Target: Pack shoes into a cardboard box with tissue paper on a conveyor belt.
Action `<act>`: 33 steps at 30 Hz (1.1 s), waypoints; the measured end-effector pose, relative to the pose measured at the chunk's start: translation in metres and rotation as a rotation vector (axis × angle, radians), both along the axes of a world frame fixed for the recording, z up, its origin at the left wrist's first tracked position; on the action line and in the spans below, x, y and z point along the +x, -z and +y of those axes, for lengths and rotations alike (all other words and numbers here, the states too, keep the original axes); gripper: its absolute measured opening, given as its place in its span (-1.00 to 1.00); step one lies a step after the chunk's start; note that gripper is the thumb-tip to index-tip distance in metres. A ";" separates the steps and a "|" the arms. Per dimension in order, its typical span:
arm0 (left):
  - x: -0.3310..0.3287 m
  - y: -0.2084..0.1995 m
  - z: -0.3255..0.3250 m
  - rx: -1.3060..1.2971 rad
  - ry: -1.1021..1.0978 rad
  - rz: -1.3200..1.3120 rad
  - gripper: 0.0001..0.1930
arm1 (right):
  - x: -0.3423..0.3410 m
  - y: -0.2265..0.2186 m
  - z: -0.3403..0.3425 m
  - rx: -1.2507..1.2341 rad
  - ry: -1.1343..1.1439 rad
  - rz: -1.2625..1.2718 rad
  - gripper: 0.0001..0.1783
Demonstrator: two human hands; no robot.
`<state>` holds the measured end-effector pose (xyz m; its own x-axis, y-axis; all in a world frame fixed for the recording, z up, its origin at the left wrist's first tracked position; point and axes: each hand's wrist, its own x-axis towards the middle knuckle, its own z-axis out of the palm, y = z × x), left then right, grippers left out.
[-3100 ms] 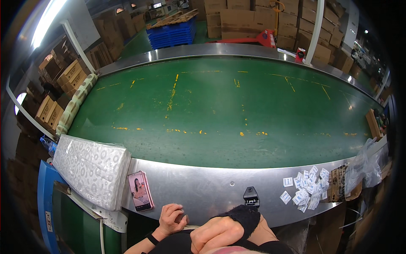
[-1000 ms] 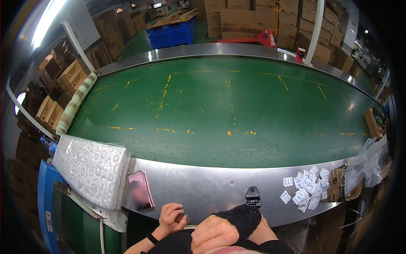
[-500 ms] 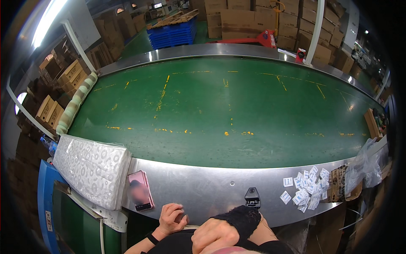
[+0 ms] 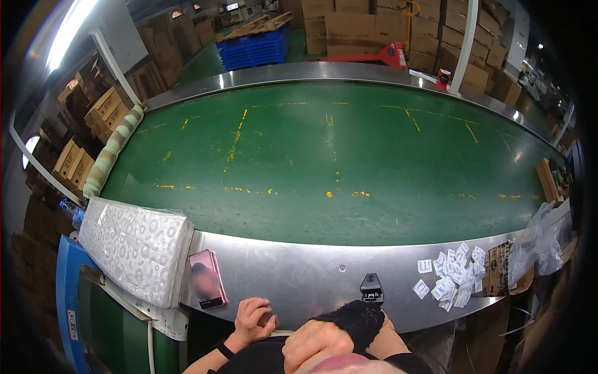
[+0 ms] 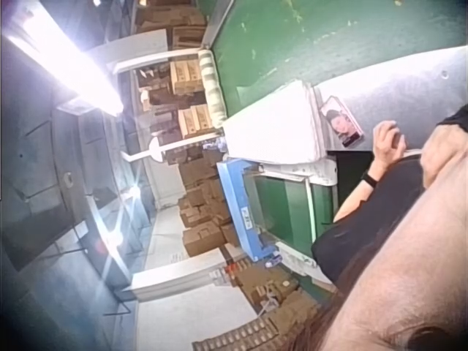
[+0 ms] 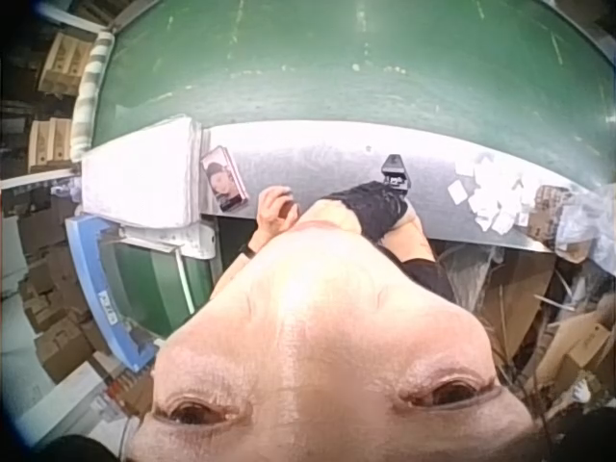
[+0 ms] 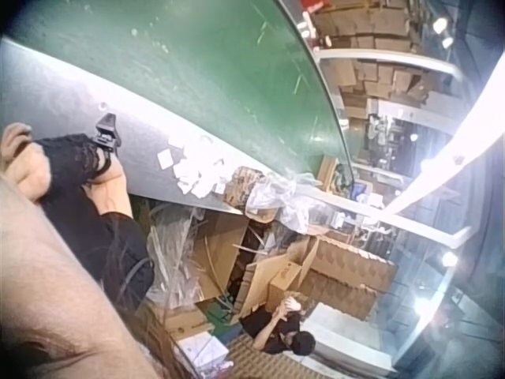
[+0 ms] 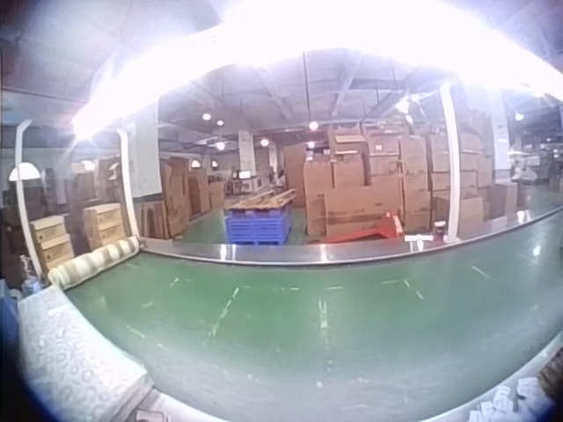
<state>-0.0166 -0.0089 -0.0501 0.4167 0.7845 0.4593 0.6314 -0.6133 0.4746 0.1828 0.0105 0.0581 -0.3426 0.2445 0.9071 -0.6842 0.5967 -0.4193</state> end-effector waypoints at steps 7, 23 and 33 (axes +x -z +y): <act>0.003 0.002 0.001 -0.005 0.014 -0.003 -0.78 | 0.022 -0.027 0.006 0.030 0.015 0.077 -0.82; 0.000 0.003 -0.001 0.015 -0.005 -0.008 -0.78 | 0.039 -0.051 0.015 -0.060 -0.191 -0.126 -0.85; 0.002 0.002 0.001 0.016 0.000 -0.009 -0.77 | 0.033 -0.047 0.010 -0.040 -0.080 0.010 -0.78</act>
<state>-0.0149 -0.0082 -0.0522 0.4128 0.7770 0.4752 0.6272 -0.6208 0.4703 0.2159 0.0208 0.1050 -0.3540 0.2529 0.9004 -0.7334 0.5224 -0.4350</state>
